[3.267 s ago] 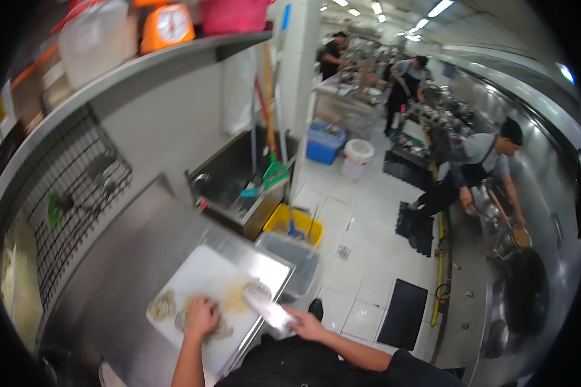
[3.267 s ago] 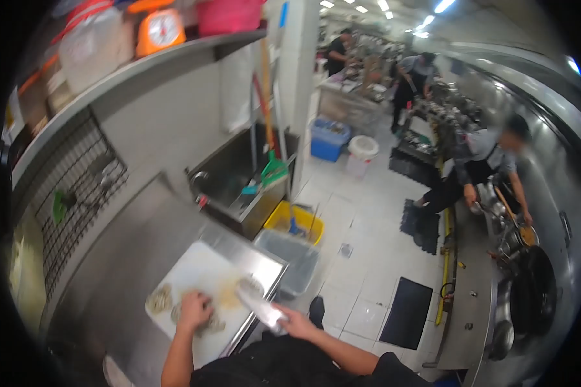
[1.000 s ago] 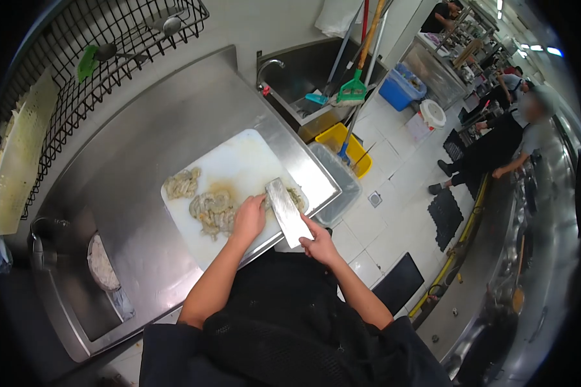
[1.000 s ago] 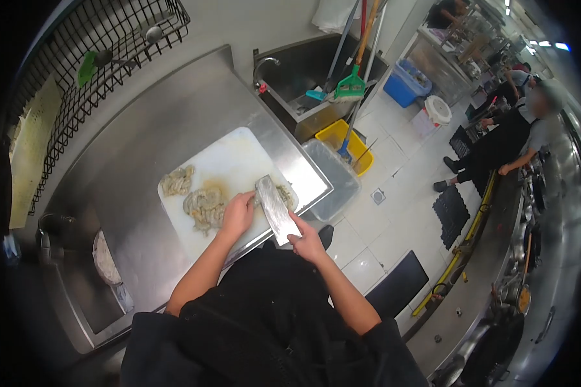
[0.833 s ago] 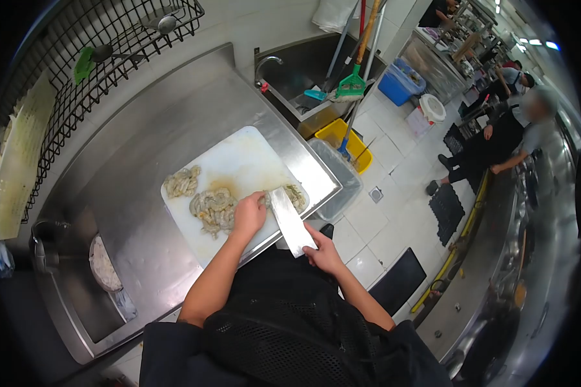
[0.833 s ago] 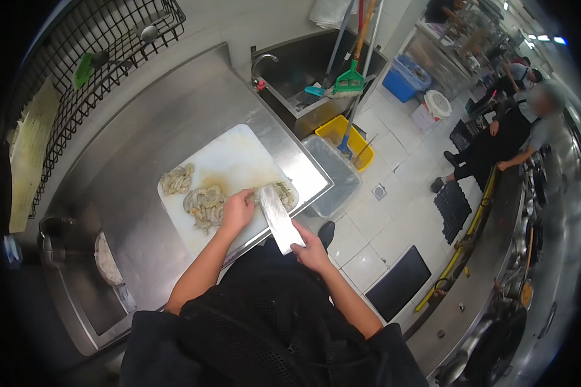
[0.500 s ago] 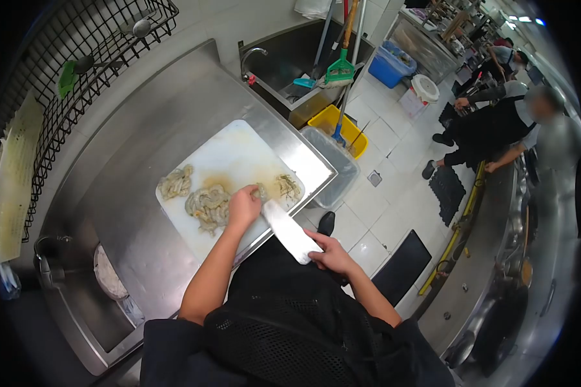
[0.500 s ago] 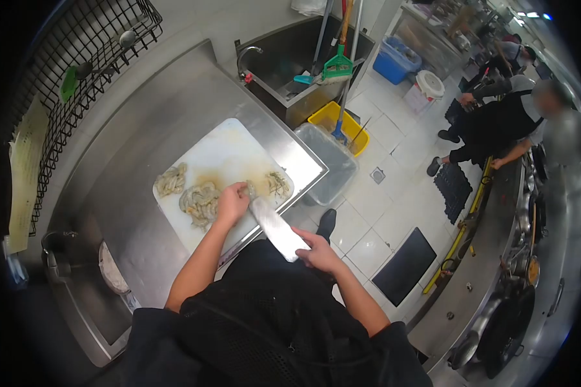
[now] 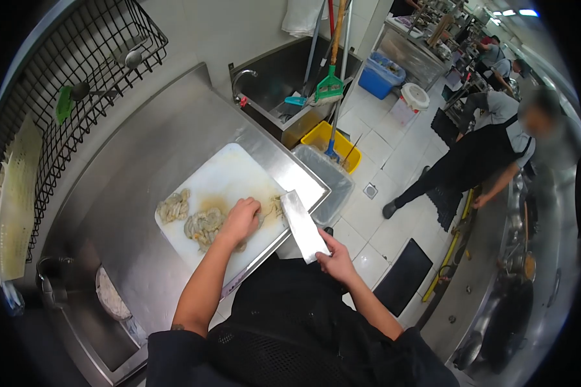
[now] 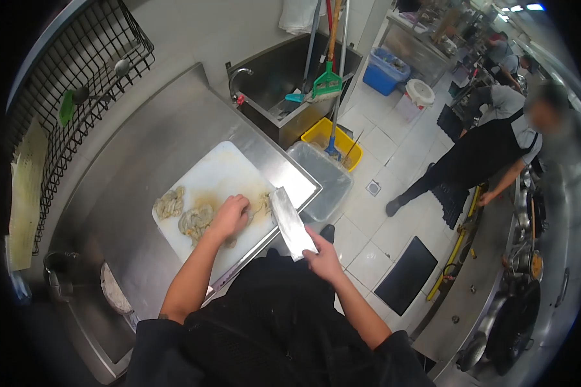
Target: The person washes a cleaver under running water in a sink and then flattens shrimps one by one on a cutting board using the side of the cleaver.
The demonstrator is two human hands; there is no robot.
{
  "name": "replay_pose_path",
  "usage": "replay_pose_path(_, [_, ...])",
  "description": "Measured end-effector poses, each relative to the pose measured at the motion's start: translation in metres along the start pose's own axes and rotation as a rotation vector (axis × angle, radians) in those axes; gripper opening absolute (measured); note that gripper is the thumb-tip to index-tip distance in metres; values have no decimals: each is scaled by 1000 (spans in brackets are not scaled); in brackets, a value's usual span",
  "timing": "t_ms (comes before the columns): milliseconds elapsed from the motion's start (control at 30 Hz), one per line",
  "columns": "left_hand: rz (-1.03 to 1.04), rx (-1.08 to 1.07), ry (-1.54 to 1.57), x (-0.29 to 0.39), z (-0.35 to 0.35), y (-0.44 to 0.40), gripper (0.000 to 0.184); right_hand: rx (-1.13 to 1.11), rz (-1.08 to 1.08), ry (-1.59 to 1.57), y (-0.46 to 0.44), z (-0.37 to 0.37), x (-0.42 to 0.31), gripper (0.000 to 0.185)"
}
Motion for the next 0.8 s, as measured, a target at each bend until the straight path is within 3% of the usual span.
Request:
replay_pose_path(67, [-50,-30,-30,-1,-4,6,13,19,-54,90,0,2,3,70])
replay_pose_path(133, [-112,-69,-59,-2,-6,14,11,48,-390,404,-3,5,4,70])
replay_pose_path(167, [-151,-52,-81,-2,-7,18,12,5,-199,425,8,12,-26,70])
replay_pose_path(267, [-212,-23,-137,-2,-6,28,13,-43,-150,590,10,19,-39,71])
replay_pose_path(500, [-194,134,-209,5,-4,42,8,-124,-110,759,15,34,-60,73])
replay_pose_path(667, [-180,154,-174,1,0,46,7,48,-83,918,20,22,-71,73])
replay_pose_path(800, [-142,196,-98,2,2,49,11,58,-97,895,21,24,-75,72])
Point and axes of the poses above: each hand's wrist, its own y-axis away from the middle knuckle, its own z-axis out of the palm, x = y × z, the point moved 5 cm from there along -y, towards the middle knuckle
